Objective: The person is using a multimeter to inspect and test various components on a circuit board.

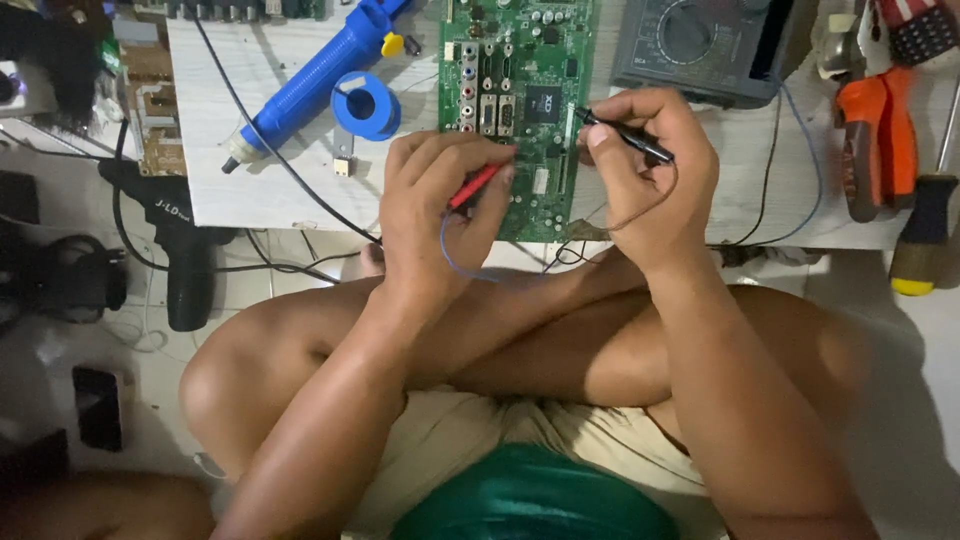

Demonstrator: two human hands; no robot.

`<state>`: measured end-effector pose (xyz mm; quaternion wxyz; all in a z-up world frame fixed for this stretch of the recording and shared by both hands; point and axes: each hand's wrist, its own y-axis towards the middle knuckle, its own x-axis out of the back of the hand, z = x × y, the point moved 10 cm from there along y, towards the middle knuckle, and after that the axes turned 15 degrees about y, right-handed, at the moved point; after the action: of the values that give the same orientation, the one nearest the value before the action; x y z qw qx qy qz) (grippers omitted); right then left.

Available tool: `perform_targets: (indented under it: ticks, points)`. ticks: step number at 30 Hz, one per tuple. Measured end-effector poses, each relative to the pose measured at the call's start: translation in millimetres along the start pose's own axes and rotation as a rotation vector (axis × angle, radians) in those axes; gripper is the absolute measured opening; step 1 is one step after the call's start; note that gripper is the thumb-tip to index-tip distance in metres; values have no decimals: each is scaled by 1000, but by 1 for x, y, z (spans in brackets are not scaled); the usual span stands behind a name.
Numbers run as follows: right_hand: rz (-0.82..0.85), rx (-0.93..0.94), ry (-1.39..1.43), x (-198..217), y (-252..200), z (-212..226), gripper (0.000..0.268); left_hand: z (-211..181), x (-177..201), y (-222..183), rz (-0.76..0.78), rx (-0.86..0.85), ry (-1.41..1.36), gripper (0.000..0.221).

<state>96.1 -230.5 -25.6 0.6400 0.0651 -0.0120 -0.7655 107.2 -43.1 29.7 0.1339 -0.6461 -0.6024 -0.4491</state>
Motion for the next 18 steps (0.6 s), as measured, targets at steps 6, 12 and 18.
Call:
perform_targets:
  ticks: [6, 12, 18]
  points:
    - [40, -106, 67, -3, -2, 1, 14, 8, 6, 2, 33, 64, -101, 23]
    - [196, -215, 58, -25, -22, 2, 17, 15, 16, 3, 14, 103, -98, 20]
    - [132, -17, 100, -2, -4, 12, 15, 13, 31, 1, 3, 151, -91, 20]
